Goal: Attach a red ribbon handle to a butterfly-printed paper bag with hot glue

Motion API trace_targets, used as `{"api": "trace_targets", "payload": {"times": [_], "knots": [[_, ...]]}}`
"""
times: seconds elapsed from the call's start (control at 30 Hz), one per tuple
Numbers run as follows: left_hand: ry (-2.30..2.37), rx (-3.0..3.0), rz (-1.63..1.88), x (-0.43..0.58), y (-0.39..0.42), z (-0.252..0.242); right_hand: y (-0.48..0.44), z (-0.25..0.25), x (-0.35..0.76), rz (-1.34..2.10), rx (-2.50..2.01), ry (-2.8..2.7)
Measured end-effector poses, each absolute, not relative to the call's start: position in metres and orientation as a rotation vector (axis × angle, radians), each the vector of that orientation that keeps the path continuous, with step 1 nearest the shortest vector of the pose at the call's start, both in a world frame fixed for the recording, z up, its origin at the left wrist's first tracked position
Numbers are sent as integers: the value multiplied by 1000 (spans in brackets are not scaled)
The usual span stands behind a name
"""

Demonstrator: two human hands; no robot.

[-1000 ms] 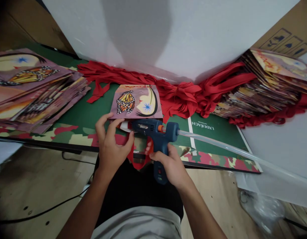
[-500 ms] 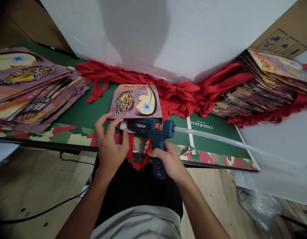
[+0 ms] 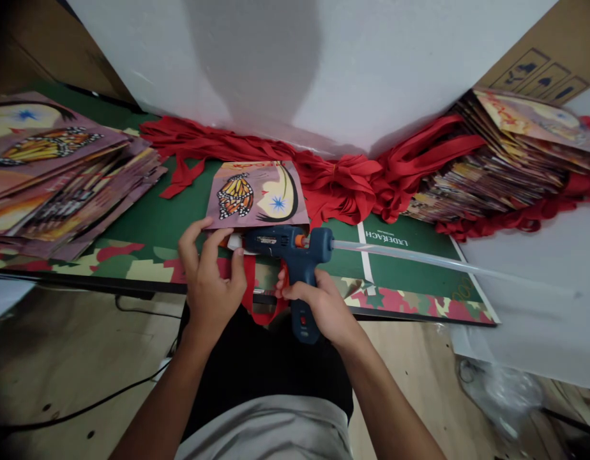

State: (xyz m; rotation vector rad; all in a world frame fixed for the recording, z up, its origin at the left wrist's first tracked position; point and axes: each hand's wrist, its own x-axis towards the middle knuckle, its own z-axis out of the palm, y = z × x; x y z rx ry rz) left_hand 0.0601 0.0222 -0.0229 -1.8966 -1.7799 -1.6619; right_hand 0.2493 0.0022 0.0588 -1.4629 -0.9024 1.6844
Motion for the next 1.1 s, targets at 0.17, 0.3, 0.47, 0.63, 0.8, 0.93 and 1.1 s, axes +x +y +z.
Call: {"api": "trace_targets", "payload": {"times": [0.17,0.3,0.47,0.63,0.8,0.93,1.1], "knots": [[-1774,-1884,-1678,60,23,-24,3,57,252,1698,-1451,-952],[-1768,-1891,-1689,60,23,-24,2,56,252,1693,-1446,-933],[-1772,-1892,-1685,60,22,-24,0,54,249,1739,-1343,-872],[-1772,-1891,-1668,60,23,-25,-1,57,245,1732,-1390,-811],[-1767,-1898,-1670,60,23,-25,-9,64,238,1691,-1398,-748],[-1761,-1913,-1656,60,23,-25,-18,61,231,1719,-1316,-677],[-1768,-1935,-1652,59,22,-25,-17,54,224,1721,-1343,-664]]}}
